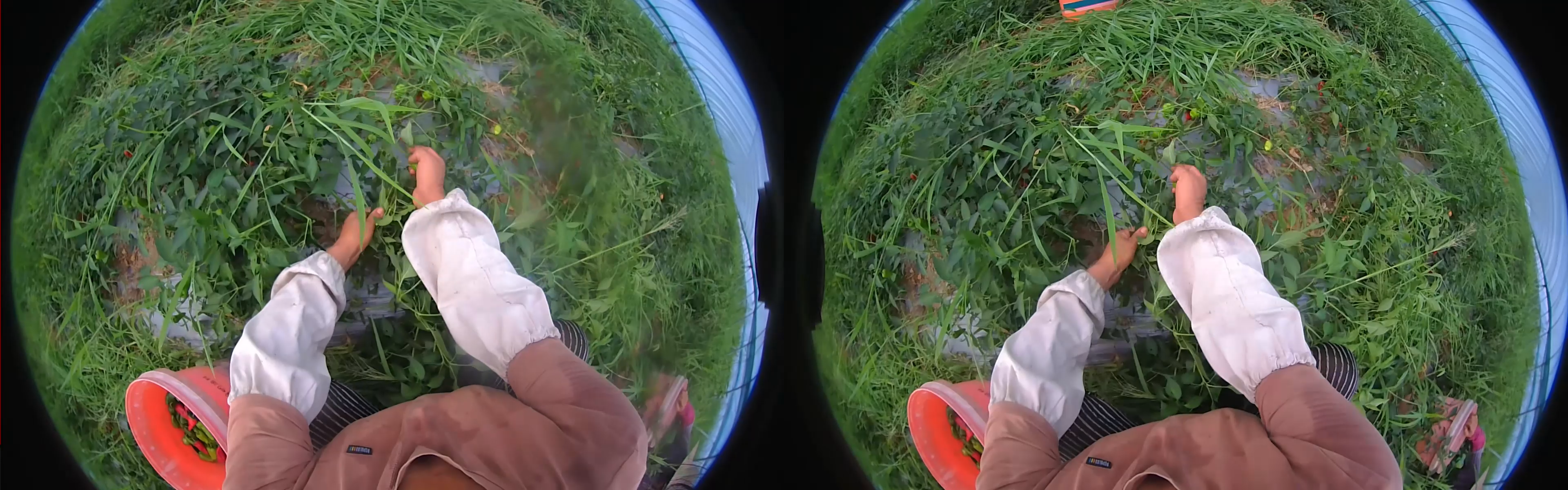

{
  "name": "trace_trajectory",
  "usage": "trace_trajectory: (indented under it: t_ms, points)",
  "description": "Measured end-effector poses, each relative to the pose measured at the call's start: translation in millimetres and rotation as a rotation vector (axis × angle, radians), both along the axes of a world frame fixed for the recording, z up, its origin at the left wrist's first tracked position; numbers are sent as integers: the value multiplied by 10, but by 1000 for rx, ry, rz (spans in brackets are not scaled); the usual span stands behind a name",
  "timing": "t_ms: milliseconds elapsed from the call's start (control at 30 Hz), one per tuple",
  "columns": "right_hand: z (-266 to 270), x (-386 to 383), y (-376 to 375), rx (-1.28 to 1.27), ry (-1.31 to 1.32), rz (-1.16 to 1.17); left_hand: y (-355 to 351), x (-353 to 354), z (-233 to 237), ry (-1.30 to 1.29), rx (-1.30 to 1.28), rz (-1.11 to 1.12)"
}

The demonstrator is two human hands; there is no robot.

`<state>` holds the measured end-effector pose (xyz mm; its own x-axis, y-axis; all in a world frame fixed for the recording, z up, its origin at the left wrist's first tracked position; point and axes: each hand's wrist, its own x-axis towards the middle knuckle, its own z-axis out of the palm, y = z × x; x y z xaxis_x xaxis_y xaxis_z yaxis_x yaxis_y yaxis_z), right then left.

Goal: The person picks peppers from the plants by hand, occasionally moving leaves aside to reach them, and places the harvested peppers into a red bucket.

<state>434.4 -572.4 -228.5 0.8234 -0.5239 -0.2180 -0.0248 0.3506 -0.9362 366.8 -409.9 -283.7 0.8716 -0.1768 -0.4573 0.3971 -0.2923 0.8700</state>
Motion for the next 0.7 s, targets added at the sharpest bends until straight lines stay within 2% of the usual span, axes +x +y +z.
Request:
trace_trajectory:
  t_ms: [67, 133, 167, 200, 233, 267, 300, 367, 467, 500, 600, 667, 700]
  points:
    - [89, -78, -44, -100, 44, 66, 6, 13, -143, -74, 86, -22]
    - [175, -40, -59, -592, 101, 270, 12, 16, -218, -83, 130, -47]
    - [299, -31, 18, -892, 155, 258, -6, -8, -116, -82, 131, -49]
    - [374, -6, 95, -892, 154, 257, -35, -35, -5, -26, 67, -40]
    - [383, 81, 137, -1073, 150, 334, -46, -36, 85, 27, 4, -30]
    - [382, 189, 186, -1255, 142, 413, -51, 23, -262, 22, 4, -27]
    - [313, 315, 241, -1339, 198, 435, -65, 114, -900, -15, -95, -28]
    - [273, 458, 348, -1382, 225, 488, -93, 57, -863, -180, -256, -56]
    - [245, 494, 385, -1392, 276, 560, -83, 101, -867, -61, -201, -23]
    - [234, 492, 401, -1344, 273, 535, -74, 111, -884, -62, -202, -23]
    - [138, 451, 344, -1249, 240, 473, -12, 61, -518, -60, 24, -49]
    - [108, 373, 233, -904, 218, 482, 49, 17, -150, -41, 60, -72]
    - [94, 362, 214, -908, 224, 481, 63, -9, -67, -19, 103, -96]
